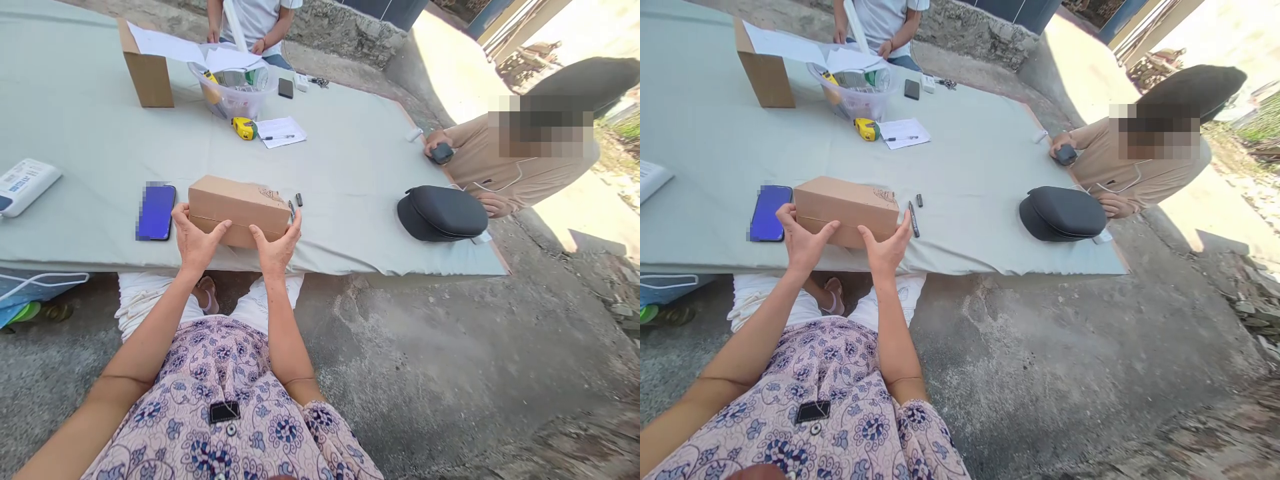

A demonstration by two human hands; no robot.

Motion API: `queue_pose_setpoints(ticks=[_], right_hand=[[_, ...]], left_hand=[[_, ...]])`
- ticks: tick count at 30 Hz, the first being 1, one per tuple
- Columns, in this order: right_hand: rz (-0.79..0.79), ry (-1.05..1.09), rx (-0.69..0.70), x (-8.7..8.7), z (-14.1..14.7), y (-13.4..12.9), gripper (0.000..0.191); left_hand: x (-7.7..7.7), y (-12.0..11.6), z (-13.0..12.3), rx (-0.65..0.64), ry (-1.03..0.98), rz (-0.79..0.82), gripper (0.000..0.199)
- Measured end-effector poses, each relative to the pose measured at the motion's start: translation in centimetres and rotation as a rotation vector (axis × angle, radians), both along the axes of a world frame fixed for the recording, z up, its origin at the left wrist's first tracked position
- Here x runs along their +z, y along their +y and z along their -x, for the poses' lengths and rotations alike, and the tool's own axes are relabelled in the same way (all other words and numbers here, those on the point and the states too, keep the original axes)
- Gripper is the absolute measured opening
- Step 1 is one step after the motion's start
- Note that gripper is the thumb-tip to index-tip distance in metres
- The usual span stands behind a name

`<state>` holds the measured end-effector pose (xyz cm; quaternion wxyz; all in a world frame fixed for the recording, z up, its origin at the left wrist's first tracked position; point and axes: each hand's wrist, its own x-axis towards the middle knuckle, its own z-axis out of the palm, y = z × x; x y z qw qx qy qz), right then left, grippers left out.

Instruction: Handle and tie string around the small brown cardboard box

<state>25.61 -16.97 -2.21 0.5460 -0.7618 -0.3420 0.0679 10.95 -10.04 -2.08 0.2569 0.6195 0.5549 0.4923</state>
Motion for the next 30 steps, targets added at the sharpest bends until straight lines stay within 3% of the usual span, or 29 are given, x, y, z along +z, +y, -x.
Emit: queue_pose_setpoints(ticks=[10,16,23,30], right_hand=[[-0.096,0.141,0.106,-1.0,-1.7,-1.0,0.057],[-0.107,0.13,0.139,-1.1,-2.2,-1.5,0.055],[-0.128,0.215,0.123,-0.4,-2.2,-2.2,0.054],[0.181,0.095,0.026,1.4,-1.4,-2.2,0.064]], left_hand=[[-0.6,0.6,1.2,-0.043,-0.082,-0.003,0.051],[-1.1,0.8,1.4,-0.072,-0.151,-0.016,0.05],[-0.7,0.7,1.7,-0.005,-0.148,-0.003,0.051],[-0.6,0.2,1.6,0.003,-0.045,0.109,0.069]])
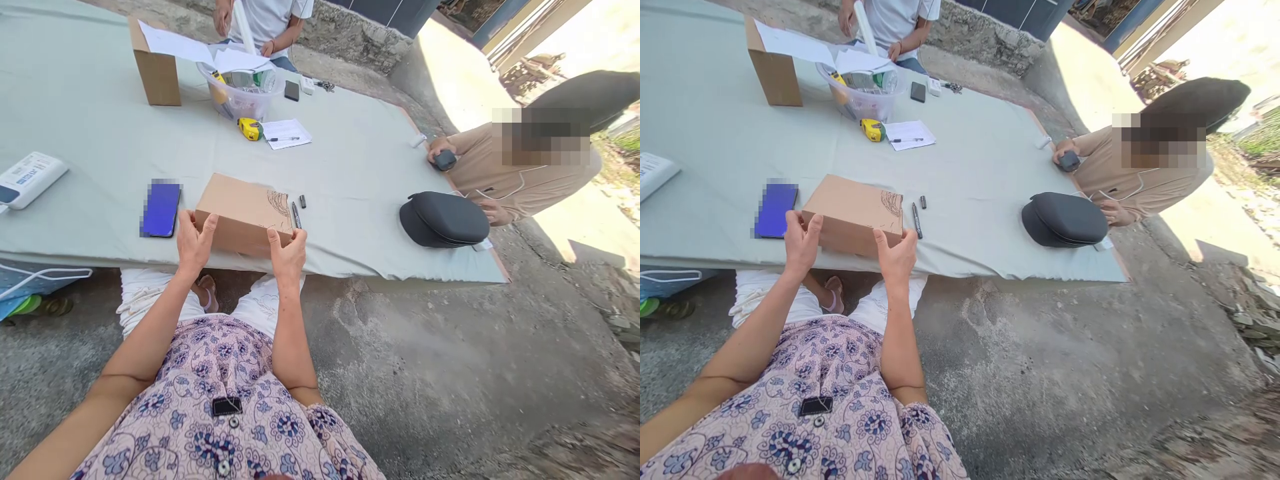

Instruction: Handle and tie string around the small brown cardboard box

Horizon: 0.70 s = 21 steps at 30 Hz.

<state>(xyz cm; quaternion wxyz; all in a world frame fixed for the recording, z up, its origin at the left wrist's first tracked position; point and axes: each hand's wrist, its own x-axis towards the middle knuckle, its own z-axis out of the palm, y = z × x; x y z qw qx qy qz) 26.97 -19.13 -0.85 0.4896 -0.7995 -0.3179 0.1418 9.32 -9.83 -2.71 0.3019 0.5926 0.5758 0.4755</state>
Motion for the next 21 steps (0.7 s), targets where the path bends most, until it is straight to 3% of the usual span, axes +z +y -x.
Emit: queue_pose_setpoints(ticks=[4,14,18,21], right_hand=[[0.091,-0.018,-0.041,0.2,0.5,0.4,0.07],[0.018,-0.056,0.044,-0.7,0.9,0.1,0.056],[0.036,-0.045,0.039,-0.9,1.8,0.5,0.085],[0.029,-0.035,0.025,-0.9,2.4,1.0,0.103]], left_hand=[[-0.1,-0.3,-0.5,0.05,0.075,0.087,0.075],[0.3,-0.9,-0.8,-0.013,0.019,0.144,0.064],[0.1,-1.4,-1.2,-0.097,0.02,0.081,0.072],[-0.1,-1.6,-1.6,-0.068,0.063,-0.028,0.074]])
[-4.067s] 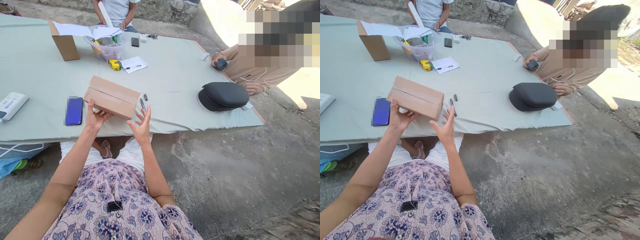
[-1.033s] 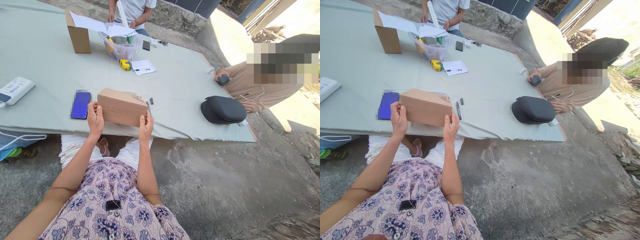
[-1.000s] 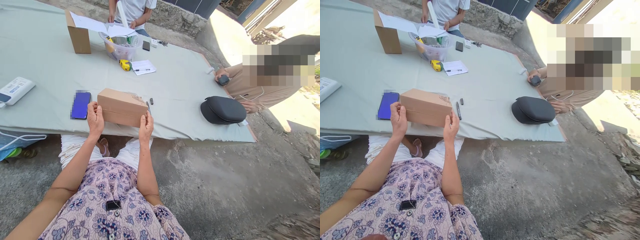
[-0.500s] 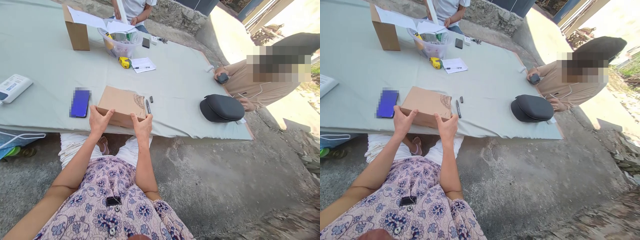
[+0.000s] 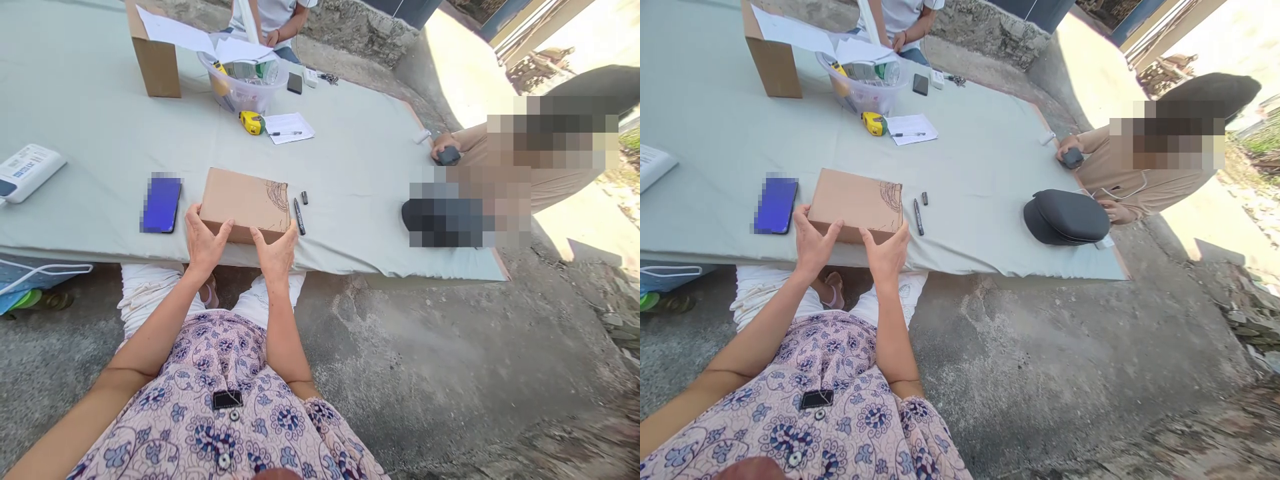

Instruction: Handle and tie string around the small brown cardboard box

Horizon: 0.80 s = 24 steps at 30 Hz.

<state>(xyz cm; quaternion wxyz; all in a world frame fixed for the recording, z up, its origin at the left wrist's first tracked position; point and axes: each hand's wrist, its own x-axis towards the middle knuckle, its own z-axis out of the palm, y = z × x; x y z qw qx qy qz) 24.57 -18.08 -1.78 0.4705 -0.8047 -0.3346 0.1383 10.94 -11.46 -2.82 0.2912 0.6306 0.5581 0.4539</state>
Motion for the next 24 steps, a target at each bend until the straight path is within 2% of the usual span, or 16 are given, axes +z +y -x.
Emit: queue_pose_setpoints(ticks=[5,9,13,18,21,24], right_hand=[[-0.034,-0.019,-0.046,-0.3,0.7,0.9,0.112],[-0.039,-0.043,-0.06,-0.8,0.6,1.0,0.108],[-0.105,-0.053,-0.032,-1.3,-0.3,0.5,0.079],[-0.22,0.058,-0.001,-1.8,-1.3,-0.3,0.045],[-0.322,0.103,-0.006,-2.4,-1.5,-0.2,0.035],[-0.306,0.127,-0.005,-3.4,-1.6,0.1,0.031]], left_hand=[[0.0,-0.2,-0.7,0.028,0.041,0.025,0.095],[0.0,-0.3,-0.8,0.049,0.023,0.008,0.093],[-0.4,-0.5,-0.5,0.035,-0.04,-0.011,0.081],[-0.6,-0.3,0.0,0.0,-0.119,-0.086,0.065],[-0.8,0.4,0.3,-0.021,-0.169,-0.189,0.059],[-1.5,1.1,0.6,-0.035,-0.156,-0.177,0.056]])
